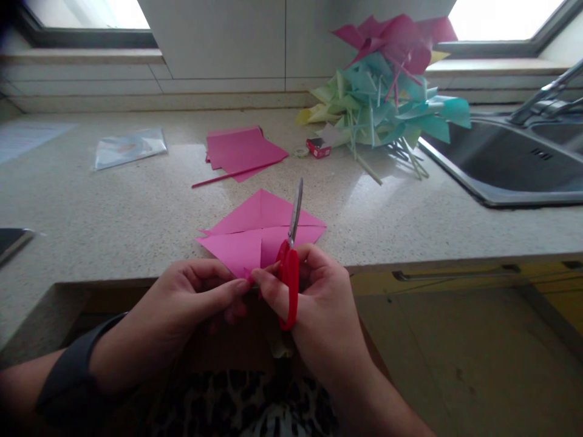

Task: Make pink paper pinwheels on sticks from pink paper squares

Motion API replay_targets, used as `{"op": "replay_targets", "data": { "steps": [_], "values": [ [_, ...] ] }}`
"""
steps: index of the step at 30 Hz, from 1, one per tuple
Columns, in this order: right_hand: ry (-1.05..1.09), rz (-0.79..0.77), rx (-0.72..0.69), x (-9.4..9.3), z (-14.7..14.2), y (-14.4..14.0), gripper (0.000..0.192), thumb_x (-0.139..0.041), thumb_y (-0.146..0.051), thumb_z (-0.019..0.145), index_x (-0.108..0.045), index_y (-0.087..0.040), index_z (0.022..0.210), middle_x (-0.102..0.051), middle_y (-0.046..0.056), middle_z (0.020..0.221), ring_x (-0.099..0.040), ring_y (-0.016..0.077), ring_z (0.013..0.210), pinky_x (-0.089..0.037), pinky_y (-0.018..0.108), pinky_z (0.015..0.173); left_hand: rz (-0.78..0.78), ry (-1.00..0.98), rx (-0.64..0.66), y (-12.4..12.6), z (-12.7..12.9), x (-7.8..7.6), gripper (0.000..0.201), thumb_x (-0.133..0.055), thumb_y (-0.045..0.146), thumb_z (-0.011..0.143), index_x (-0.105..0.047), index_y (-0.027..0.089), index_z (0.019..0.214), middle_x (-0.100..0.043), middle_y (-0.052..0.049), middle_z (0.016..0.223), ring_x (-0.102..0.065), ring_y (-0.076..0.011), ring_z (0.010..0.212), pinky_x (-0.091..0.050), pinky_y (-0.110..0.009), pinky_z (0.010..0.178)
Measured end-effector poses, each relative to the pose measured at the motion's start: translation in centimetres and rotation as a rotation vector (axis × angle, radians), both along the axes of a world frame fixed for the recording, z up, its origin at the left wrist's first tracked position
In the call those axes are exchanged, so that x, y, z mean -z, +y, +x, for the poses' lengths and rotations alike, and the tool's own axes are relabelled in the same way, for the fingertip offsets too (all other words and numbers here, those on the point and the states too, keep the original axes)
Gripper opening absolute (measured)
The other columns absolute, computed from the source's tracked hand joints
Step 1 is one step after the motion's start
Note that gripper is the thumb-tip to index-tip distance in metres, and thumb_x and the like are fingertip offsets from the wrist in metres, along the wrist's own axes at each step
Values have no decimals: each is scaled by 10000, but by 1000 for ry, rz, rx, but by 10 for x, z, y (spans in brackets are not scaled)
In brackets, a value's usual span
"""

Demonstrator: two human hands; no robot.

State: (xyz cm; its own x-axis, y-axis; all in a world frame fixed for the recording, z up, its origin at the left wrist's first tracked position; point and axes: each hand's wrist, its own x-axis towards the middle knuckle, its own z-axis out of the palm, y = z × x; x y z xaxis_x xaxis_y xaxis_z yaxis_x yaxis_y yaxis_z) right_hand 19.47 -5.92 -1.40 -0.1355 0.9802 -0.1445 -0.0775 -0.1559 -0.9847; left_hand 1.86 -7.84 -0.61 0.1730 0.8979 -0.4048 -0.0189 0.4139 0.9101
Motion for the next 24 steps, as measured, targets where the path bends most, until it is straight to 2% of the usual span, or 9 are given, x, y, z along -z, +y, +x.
{"op": "replay_targets", "data": {
  "steps": [7, 20, 22, 24],
  "values": [
    [10, 2, -14, 3, 1, -1, 258, -872, -334, 711, -658, -207, 780, -685, -5, 716, -603, 132, 620, -484, 235, 546, 17, -15, 8, 1, 1, -2, 292, -773, 409, 839, -737, 140, 733, -718, -19, 651, -575, -70, 543, -412, -161, 495],
    [-69, 41, 7, 4, 5, -1, 269, -844, -397, 746, -647, -216, 769, -656, -9, 674, -552, 123, 570, -437, 225, 486, -3, 30, 9, 0, 0, -1, 296, -738, 408, 863, -701, 148, 727, -696, -12, 622, -559, -78, 513, -392, -166, 470],
    [-77, 37, -27, 4, 12, -1, 281, -829, -410, 762, -628, -215, 741, -615, -21, 614, -512, 110, 523, -407, 217, 457, -3, 21, 3, 1, 0, -1, 290, -726, 406, 873, -695, 150, 742, -696, -14, 628, -560, -82, 513, -393, -166, 468],
    [-51, 6, -129, 5, 21, -2, 295, -823, -413, 767, -613, -211, 720, -566, -34, 569, -470, 97, 488, -367, 205, 431, 0, 6, -8, 1, -1, 0, 291, -719, 414, 878, -689, 150, 758, -694, -15, 633, -562, -85, 519, -401, -165, 469]
  ]
}}
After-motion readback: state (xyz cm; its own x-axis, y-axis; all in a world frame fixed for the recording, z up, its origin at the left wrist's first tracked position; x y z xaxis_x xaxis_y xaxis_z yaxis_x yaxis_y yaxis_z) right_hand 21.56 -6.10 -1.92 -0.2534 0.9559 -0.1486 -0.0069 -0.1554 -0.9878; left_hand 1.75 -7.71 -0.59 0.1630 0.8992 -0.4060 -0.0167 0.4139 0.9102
